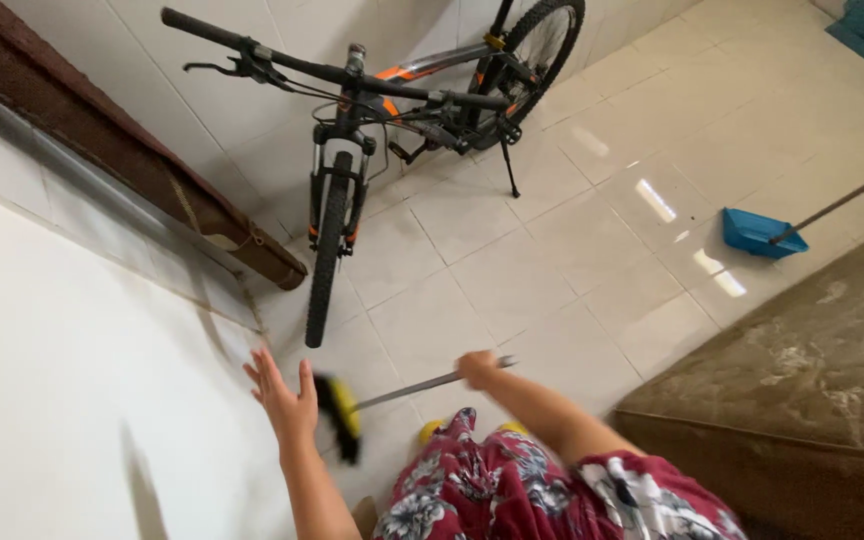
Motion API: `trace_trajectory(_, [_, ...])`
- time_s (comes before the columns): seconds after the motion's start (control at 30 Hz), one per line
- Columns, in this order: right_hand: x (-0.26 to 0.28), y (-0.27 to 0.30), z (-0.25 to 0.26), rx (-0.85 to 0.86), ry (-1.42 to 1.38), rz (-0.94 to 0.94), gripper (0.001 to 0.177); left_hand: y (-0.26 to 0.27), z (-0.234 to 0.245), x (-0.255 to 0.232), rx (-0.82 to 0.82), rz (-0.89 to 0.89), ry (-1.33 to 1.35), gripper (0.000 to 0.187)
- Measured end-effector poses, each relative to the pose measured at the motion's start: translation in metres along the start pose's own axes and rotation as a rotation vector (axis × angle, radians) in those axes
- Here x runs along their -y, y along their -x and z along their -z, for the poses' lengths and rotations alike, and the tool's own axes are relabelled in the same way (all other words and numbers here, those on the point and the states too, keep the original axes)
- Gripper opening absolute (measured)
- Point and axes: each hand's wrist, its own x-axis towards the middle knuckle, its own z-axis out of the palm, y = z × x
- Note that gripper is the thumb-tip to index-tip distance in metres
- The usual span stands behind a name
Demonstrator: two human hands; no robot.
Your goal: Sweeping the floor with a broom.
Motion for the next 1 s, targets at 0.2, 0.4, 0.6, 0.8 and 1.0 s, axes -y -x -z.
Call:
trace_trajectory(0.2, [-0.219, 0.087, 0.028, -0.003, -0.109, -0.348, 0.017, 0.009, 0.008, 0.062, -0.047, 0.039, -0.060, 0.085])
trace_trajectory(0.4, [-0.244, 0.134, 0.058, -0.165, -0.047, -0.693, 0.019, 0.010, 0.005, 0.051, 0.065, 0.087, -0.082, 0.085])
trace_trajectory(0.6, [-0.244, 0.155, 0.058, -0.308, -0.172, -0.613, 0.022, -0.021, -0.015, 0.027, 0.124, 0.013, -0.078, 0.087])
trace_trajectory(0.8, [-0.245, 0.173, 0.117, -0.207, -0.538, -0.441, 0.043, -0.054, -0.037, -0.012, 0.121, -0.031, -0.045, 0.083])
trace_trajectory(1.0, [-0.171, 0.019, 0.099, -0.064, -0.297, -0.146, 0.059, -0.073, -0.068, -0.052, 0.128, -0.028, -0.053, 0.083])
